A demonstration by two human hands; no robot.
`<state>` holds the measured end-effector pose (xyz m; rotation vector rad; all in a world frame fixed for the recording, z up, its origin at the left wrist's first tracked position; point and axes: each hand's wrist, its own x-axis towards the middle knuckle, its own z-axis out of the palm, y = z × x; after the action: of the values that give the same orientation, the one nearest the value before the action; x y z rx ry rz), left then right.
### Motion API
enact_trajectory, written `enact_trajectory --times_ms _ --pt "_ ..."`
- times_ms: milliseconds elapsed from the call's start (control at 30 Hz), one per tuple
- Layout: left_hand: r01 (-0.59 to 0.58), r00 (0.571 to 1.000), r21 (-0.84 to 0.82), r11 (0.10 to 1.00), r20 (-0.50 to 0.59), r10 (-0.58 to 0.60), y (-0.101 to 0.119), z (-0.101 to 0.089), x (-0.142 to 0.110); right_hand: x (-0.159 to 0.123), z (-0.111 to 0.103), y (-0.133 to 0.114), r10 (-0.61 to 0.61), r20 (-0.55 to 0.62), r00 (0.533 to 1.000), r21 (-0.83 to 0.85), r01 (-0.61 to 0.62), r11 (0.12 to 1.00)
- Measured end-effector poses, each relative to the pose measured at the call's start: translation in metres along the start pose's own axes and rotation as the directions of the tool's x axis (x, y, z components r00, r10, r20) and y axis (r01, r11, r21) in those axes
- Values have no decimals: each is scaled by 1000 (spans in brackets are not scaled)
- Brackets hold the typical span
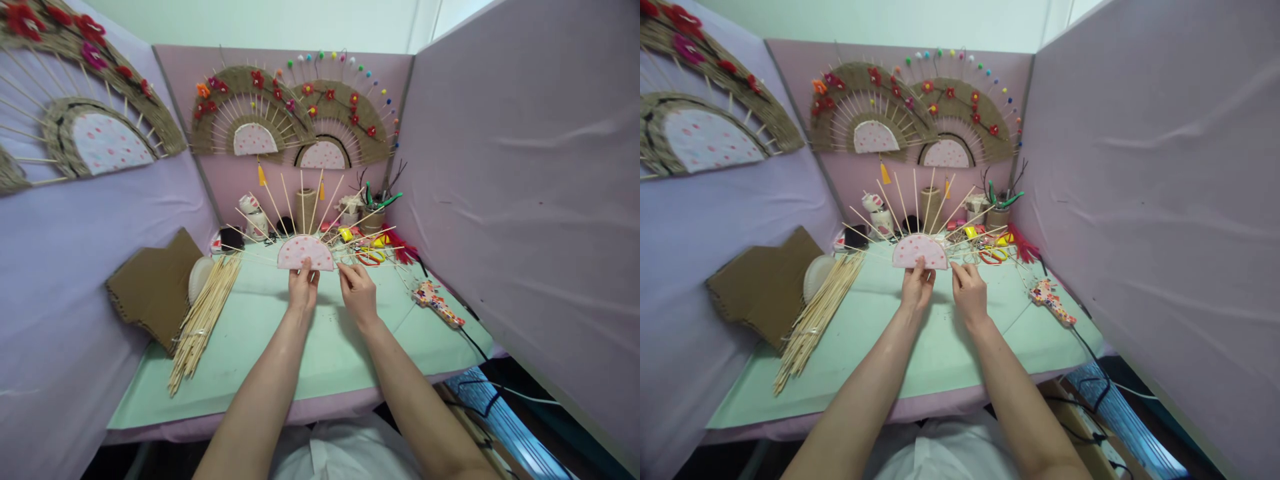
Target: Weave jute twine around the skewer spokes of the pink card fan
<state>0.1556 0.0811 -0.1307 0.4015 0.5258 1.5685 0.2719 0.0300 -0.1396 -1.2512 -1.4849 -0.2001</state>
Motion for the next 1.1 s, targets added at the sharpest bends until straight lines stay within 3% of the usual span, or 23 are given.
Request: enact_trajectory --times_ms 1100 --pt "-17 999 -13 1000 -30 16 2 5 -4 -7 1 -9 8 34 999 75 -11 997"
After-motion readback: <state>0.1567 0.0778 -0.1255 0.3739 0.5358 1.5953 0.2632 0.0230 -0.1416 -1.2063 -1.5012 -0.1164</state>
